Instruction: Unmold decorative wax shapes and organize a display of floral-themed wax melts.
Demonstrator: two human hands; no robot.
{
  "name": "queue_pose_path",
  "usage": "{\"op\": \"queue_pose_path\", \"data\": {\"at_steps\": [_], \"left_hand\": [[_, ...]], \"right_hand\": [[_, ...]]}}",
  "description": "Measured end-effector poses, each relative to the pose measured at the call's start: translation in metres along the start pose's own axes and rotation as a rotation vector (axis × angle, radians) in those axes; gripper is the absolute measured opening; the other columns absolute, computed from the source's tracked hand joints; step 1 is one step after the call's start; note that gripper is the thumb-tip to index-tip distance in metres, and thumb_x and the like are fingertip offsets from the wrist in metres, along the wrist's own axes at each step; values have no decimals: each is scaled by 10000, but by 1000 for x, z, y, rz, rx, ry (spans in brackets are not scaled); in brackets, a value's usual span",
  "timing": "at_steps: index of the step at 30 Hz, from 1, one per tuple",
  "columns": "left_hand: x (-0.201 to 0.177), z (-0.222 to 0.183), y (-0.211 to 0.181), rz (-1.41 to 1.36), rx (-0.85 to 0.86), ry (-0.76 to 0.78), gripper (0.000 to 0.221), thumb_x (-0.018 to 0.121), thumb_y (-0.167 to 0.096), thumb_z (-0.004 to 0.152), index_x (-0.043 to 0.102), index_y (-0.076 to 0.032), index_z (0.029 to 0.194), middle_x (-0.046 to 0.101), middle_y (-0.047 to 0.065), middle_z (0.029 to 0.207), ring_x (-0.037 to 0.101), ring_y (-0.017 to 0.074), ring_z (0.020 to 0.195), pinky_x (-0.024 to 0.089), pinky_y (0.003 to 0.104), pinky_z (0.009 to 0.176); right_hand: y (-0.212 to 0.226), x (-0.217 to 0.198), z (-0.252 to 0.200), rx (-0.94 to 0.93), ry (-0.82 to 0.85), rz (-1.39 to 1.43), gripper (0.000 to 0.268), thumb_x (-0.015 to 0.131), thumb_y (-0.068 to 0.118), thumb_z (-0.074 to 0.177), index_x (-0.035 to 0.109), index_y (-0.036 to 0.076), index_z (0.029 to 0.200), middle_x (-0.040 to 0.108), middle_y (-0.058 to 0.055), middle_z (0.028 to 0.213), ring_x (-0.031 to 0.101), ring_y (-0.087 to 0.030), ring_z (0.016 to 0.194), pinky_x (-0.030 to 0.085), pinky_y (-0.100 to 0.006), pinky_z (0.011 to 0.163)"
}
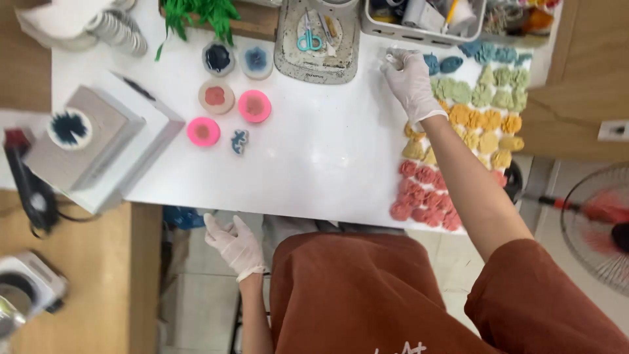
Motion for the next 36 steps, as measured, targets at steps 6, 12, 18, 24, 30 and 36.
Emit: {"op": "queue_pose_path", "data": {"at_steps": [6, 12, 18, 24, 30, 36], "left_hand": [[44, -127, 23, -137, -209, -45, 711, 632, -115, 985, 268, -66, 1595, 350, 177, 1443, 594, 223, 1044, 532, 377, 934], [52, -181, 32, -55, -242, 30, 726, 657, -110, 966, 295, -100, 1595, 376, 156, 1413, 542, 224, 1057, 522, 371, 931], [47, -201, 61, -143, -279, -59, 721, 626, -115, 993, 262, -63, 1613, 398, 159, 1365, 565, 192, 1083, 511, 351, 956], [28, -213, 73, -264, -325, -124, 705, 619, -101, 967, 287, -51, 1587, 378, 143, 1378, 576, 194, 1033, 539, 341, 905], [12, -228, 82, -131, -309, -176, 688, 613, -108, 1005, 286, -64, 1608, 432, 167, 1355, 570, 209, 1028, 503, 360, 905], [23, -248, 100, -222, -396, -145, 686, 608, -123, 978, 291, -70, 1584, 438, 157, 1341, 571, 214, 1009, 513, 354, 882]], "right_hand": [[-21, 16, 41, -142, 19, 75, 195, 679, 55, 1011, 678, -23, 1189, 680, -162, 1122, 659, -263, 1004, 517, -347, 900], [-16, 27, 27, -159, -48, -194, 204, 738, 66, 887, 734, 55, 1091, 669, -166, 1076, 644, -298, 981, 528, -380, 898], [72, 122, -203, -170, 326, 104, 256, 523, 1, 956, 600, -40, 1197, 616, -224, 1155, 605, -353, 1093, 494, -435, 984], [123, 167, -353, -573, 924, 226, 207, 666, 86, 923, 687, 102, 1128, 639, -144, 1163, 627, -304, 1146, 524, -392, 1022], [45, 64, -100, 303, 166, 289, 269, 637, 69, 958, 590, 5, 1214, 616, -101, 1095, 572, -176, 921, 519, -310, 836], [96, 118, -139, 14, 169, 295, 203, 572, 28, 959, 624, 17, 1155, 602, -121, 1062, 602, -222, 963, 518, -349, 894]]}}
Point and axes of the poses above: each hand's wrist, its own z-axis towards the middle knuckle, its own x-axis out of the palm, y = z × x, the point moved 10 cm from there along z, towards the middle knuckle
